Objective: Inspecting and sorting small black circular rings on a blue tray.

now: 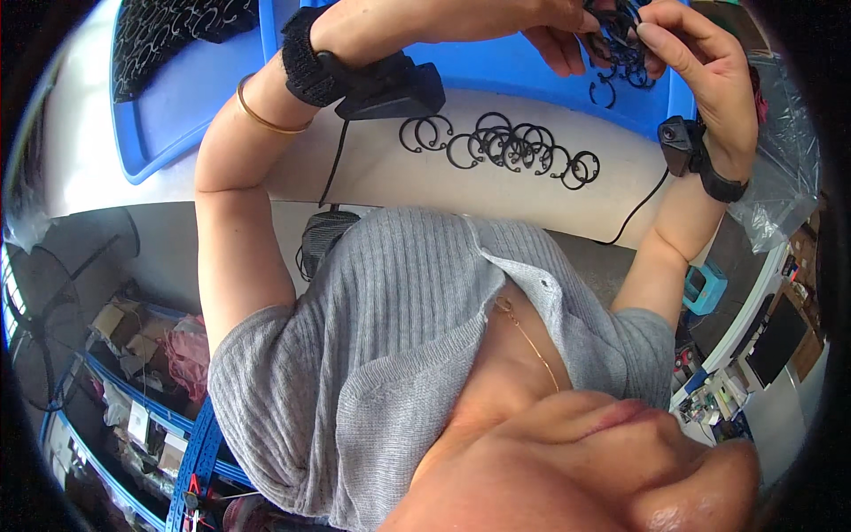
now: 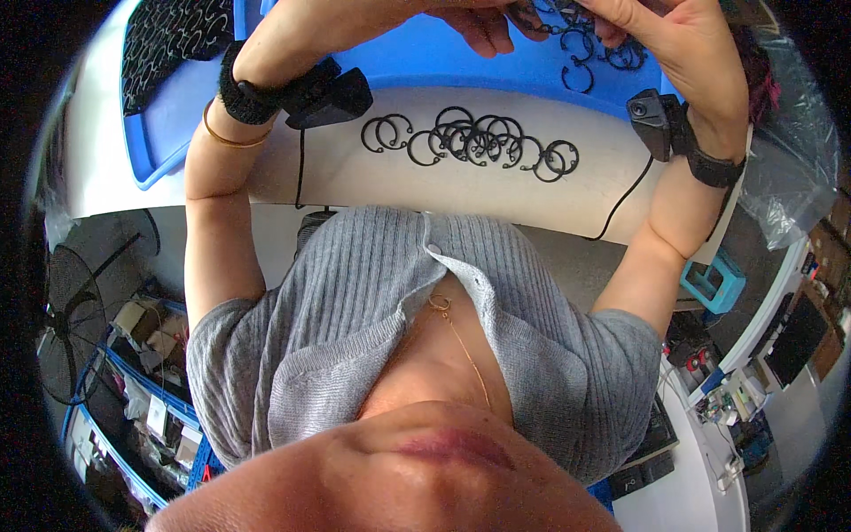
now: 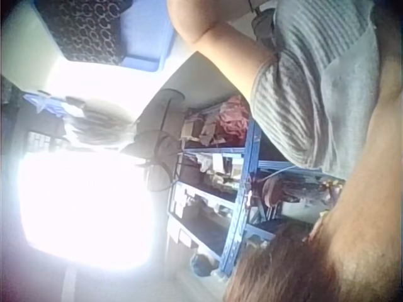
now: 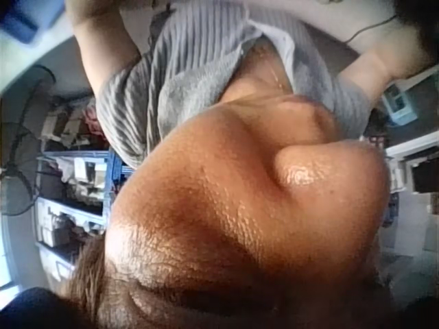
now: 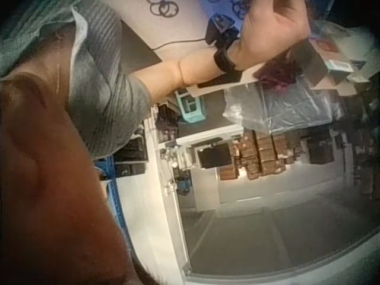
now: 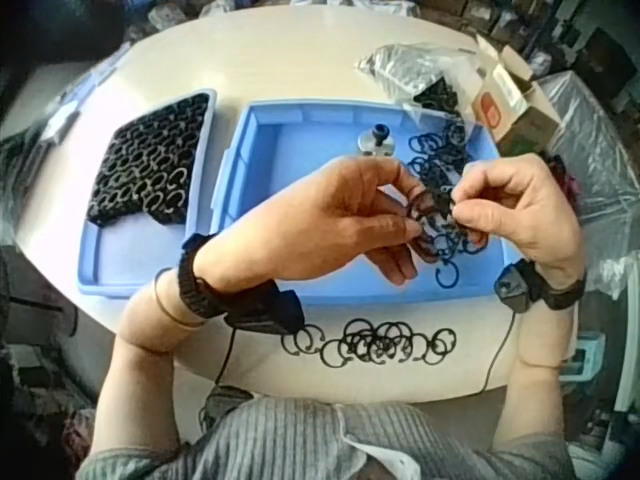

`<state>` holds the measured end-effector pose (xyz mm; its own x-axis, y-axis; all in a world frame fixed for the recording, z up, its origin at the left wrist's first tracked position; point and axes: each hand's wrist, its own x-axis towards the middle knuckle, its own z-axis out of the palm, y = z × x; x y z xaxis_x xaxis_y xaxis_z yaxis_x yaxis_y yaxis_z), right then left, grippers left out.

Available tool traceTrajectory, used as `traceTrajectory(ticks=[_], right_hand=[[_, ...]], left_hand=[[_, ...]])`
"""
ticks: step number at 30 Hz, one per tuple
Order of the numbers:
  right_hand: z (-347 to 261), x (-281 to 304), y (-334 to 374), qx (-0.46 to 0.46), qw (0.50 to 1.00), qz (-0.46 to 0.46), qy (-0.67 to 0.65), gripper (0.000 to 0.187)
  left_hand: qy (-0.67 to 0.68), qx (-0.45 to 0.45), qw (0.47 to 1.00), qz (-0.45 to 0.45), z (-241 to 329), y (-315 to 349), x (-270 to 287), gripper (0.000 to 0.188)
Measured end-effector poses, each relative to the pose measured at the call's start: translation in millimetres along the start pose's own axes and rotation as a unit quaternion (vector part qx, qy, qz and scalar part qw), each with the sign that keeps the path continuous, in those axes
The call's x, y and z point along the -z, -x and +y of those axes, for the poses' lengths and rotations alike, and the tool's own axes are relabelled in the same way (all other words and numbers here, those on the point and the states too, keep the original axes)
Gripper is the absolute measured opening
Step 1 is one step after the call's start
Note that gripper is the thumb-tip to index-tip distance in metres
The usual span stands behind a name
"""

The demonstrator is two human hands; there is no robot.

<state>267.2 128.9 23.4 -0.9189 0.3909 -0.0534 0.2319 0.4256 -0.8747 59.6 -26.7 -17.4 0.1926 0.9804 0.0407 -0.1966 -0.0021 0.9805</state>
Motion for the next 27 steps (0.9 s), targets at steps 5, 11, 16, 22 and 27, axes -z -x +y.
traceTrajectory(ticks=[5,11,16,22,27], right_hand=[[-0.7,-0.9,-1.9,-0.003,0.999,0.014,-0.046,0.016],[2.7,1.8,-3.6,0.018,0.999,-0.008,-0.050,0.017],[1.0,-2.6,-5.4,-0.018,0.999,0.003,-0.051,0.017],[3.6,0.9,-7.2,-0.025,0.999,-0.015,-0.039,0.021],[-3.2,-5.4,-4.9,-0.025,0.998,-0.003,-0.050,0.022]], left_hand=[[0.023,0.022,0.999,0.006,9.4,3.2,-0.1,0.014],[0.039,0.057,0.997,0.033,10.5,0.9,0.0,0.013],[-0.016,-0.008,0.999,0.040,14.5,6.0,2.5,0.013],[-0.304,-0.196,0.923,0.134,18.0,12.9,-7.9,0.030],[-0.457,-0.355,0.805,0.131,18.3,5.7,-4.0,0.047]])
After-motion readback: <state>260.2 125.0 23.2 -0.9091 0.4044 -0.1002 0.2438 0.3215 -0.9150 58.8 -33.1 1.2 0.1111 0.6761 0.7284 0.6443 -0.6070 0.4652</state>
